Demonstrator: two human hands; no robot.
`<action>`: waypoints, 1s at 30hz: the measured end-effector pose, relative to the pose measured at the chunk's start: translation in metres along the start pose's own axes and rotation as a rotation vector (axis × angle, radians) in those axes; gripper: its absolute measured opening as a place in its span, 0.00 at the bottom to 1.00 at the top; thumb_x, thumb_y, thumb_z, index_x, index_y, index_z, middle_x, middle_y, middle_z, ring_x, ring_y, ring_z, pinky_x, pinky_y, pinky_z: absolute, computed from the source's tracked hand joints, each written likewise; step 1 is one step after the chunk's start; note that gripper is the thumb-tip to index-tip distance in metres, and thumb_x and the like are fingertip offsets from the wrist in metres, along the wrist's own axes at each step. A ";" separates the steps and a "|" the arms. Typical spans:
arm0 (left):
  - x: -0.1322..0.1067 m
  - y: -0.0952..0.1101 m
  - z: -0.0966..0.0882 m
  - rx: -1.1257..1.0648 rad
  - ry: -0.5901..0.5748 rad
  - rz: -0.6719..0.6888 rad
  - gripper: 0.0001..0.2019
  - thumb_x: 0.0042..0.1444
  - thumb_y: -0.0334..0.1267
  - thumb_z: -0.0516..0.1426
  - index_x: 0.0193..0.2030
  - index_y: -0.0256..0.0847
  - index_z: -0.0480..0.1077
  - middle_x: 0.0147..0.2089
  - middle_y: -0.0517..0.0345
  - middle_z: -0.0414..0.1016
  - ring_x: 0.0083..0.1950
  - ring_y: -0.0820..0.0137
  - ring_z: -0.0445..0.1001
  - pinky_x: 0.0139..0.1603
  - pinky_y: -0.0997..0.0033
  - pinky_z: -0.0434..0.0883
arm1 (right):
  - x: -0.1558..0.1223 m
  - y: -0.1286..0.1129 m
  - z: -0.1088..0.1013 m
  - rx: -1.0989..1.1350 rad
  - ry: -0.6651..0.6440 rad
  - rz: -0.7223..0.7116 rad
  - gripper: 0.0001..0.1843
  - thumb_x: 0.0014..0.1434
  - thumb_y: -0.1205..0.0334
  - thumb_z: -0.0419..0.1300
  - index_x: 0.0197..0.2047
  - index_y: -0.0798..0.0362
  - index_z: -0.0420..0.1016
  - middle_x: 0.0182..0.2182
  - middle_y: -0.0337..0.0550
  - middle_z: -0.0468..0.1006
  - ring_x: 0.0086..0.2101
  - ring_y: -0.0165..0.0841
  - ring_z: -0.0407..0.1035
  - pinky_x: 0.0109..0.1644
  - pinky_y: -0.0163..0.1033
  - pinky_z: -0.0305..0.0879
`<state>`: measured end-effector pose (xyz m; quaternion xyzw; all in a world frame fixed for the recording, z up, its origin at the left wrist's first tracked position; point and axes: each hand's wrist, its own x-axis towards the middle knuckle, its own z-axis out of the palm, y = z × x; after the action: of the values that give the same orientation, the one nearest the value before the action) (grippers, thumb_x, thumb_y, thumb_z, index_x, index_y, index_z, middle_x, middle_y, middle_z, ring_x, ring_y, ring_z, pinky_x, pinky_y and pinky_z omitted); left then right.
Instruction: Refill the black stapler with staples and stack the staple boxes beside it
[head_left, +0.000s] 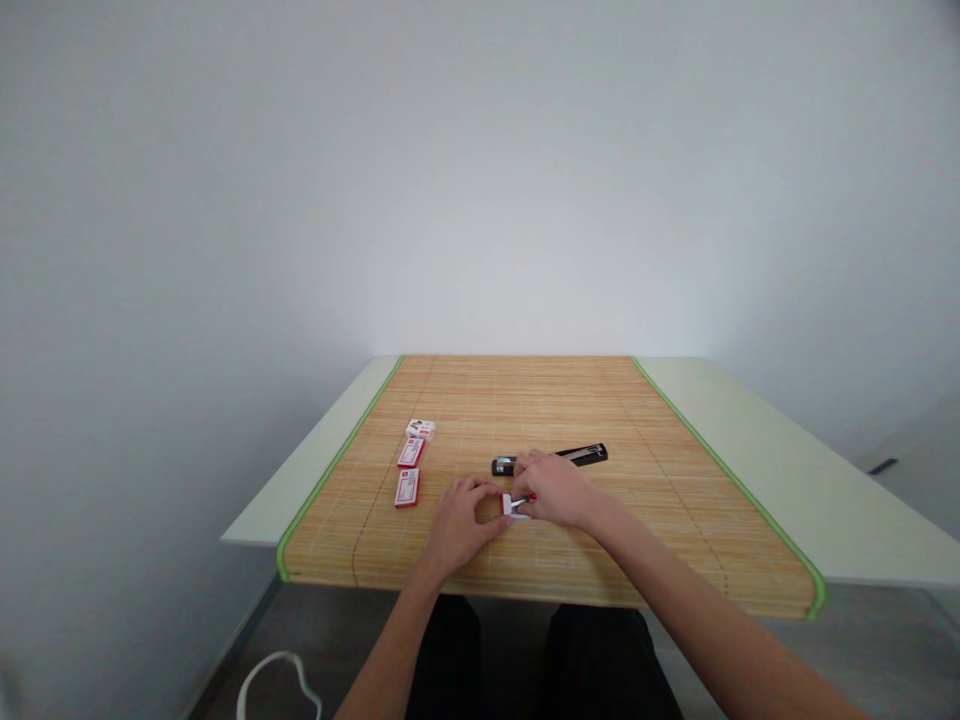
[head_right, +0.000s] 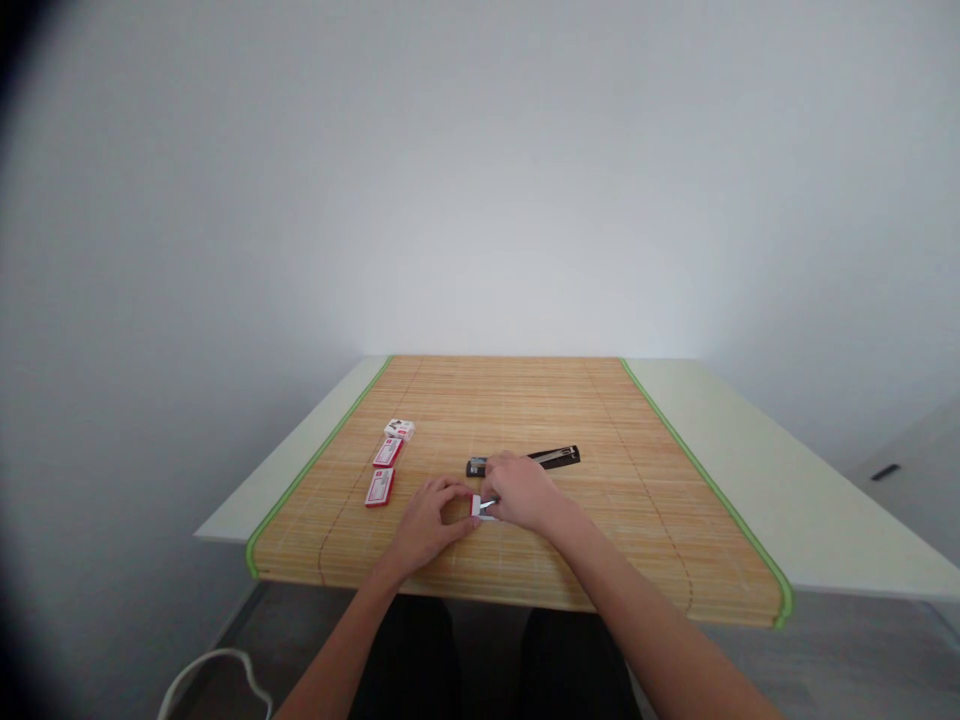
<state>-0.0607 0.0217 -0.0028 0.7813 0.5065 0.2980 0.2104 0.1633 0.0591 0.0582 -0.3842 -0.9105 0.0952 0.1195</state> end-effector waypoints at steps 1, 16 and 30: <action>0.000 0.000 0.000 0.000 0.000 -0.003 0.18 0.56 0.49 0.67 0.53 0.53 0.77 0.54 0.57 0.75 0.56 0.58 0.71 0.59 0.57 0.66 | 0.003 0.000 0.001 -0.008 -0.008 -0.012 0.05 0.53 0.59 0.74 0.35 0.45 0.86 0.41 0.44 0.81 0.45 0.42 0.73 0.48 0.42 0.64; 0.000 0.003 -0.001 -0.016 0.006 -0.006 0.18 0.56 0.51 0.67 0.53 0.54 0.77 0.55 0.57 0.75 0.57 0.58 0.71 0.59 0.56 0.66 | -0.021 0.020 0.000 0.294 0.123 0.137 0.06 0.54 0.65 0.67 0.38 0.49 0.80 0.33 0.39 0.79 0.32 0.33 0.71 0.38 0.37 0.63; 0.004 0.003 0.001 -0.016 0.008 -0.029 0.19 0.54 0.56 0.67 0.50 0.54 0.80 0.52 0.57 0.76 0.55 0.56 0.72 0.59 0.54 0.66 | -0.065 0.037 0.036 0.887 0.286 0.366 0.14 0.59 0.48 0.66 0.40 0.50 0.74 0.34 0.39 0.77 0.34 0.33 0.71 0.39 0.39 0.68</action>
<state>-0.0565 0.0240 -0.0003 0.7710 0.5163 0.3019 0.2190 0.2216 0.0350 0.0052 -0.4591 -0.6745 0.4389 0.3762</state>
